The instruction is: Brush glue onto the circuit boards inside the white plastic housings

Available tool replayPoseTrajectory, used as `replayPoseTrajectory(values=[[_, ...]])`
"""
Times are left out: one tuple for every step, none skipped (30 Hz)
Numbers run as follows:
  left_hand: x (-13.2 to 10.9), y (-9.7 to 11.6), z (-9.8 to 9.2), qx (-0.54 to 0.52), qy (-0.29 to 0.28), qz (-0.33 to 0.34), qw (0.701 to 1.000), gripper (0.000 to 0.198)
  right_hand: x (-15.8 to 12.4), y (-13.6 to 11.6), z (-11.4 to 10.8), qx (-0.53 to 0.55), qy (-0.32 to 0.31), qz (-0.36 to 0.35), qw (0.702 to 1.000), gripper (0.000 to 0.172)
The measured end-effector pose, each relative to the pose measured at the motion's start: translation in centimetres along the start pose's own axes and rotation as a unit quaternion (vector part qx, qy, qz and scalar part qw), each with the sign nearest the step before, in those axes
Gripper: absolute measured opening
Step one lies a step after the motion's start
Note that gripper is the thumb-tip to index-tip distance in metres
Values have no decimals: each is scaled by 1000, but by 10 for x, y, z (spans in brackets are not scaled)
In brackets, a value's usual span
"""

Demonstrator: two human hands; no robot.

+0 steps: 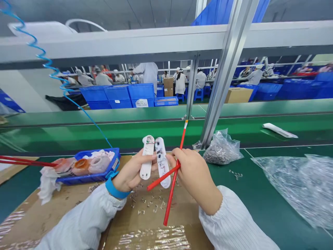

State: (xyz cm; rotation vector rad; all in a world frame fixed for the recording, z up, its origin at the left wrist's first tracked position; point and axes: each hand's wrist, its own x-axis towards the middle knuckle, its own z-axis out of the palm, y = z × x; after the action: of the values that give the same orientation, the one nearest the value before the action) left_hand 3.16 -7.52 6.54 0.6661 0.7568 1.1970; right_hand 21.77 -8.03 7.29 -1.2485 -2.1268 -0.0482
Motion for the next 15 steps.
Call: replayPoseTrajectory(values=[[2, 1, -2, -6, 12, 7, 1000, 38, 0, 0, -4, 5, 12, -2, 1000, 34], [5, 2, -4, -13, 22, 17, 1000, 35, -1, -1, -8, 16, 27, -6, 999, 34], [7, 4, -6, -20, 31, 30, 999, 33, -1, -1, -12, 27, 48, -13, 998, 33], [9, 6, -9, -25, 39, 45, 998, 31, -2, -1, -16, 36, 76, -22, 996, 31], [11, 10, -11, -30, 48, 62, 996, 30, -2, -1, -19, 40, 104, -30, 993, 28], [12, 14, -13, -35, 58, 81, 994, 30, -3, -1, -21, 40, 132, -38, 990, 26], [12, 19, -15, -40, 67, 100, 992, 30, -5, 0, -23, 37, 153, -45, 986, 25], [12, 24, -17, -47, 74, 116, 989, 30, -6, 0, -24, 35, 167, -51, 984, 24], [11, 29, -18, -58, 81, 129, 987, 29, -8, 1, -24, 34, 170, -57, 983, 23], [10, 33, -18, -71, 87, 141, 984, 29, -11, 1, -24, 34, 161, -64, 984, 21], [9, 38, -19, -85, 92, 151, 980, 28, -14, 2, -23, 34, 141, -70, 987, 21], [8, 42, -19, -99, 98, 160, 977, 26, -17, 3, -22, 32, 114, -77, 990, 21], [6, 46, -19, -113, 103, 168, 974, 25, -21, 4, -20, 29, 83, -83, 993, 21], [5, 49, -19, -124, 108, 175, 971, 25, -25, 5, -18, 24, 53, -87, 995, 22], [4, 52, -19, -132, 110, 181, 968, 26, -30, 7, -14, 20, 23, -88, 996, 23]])
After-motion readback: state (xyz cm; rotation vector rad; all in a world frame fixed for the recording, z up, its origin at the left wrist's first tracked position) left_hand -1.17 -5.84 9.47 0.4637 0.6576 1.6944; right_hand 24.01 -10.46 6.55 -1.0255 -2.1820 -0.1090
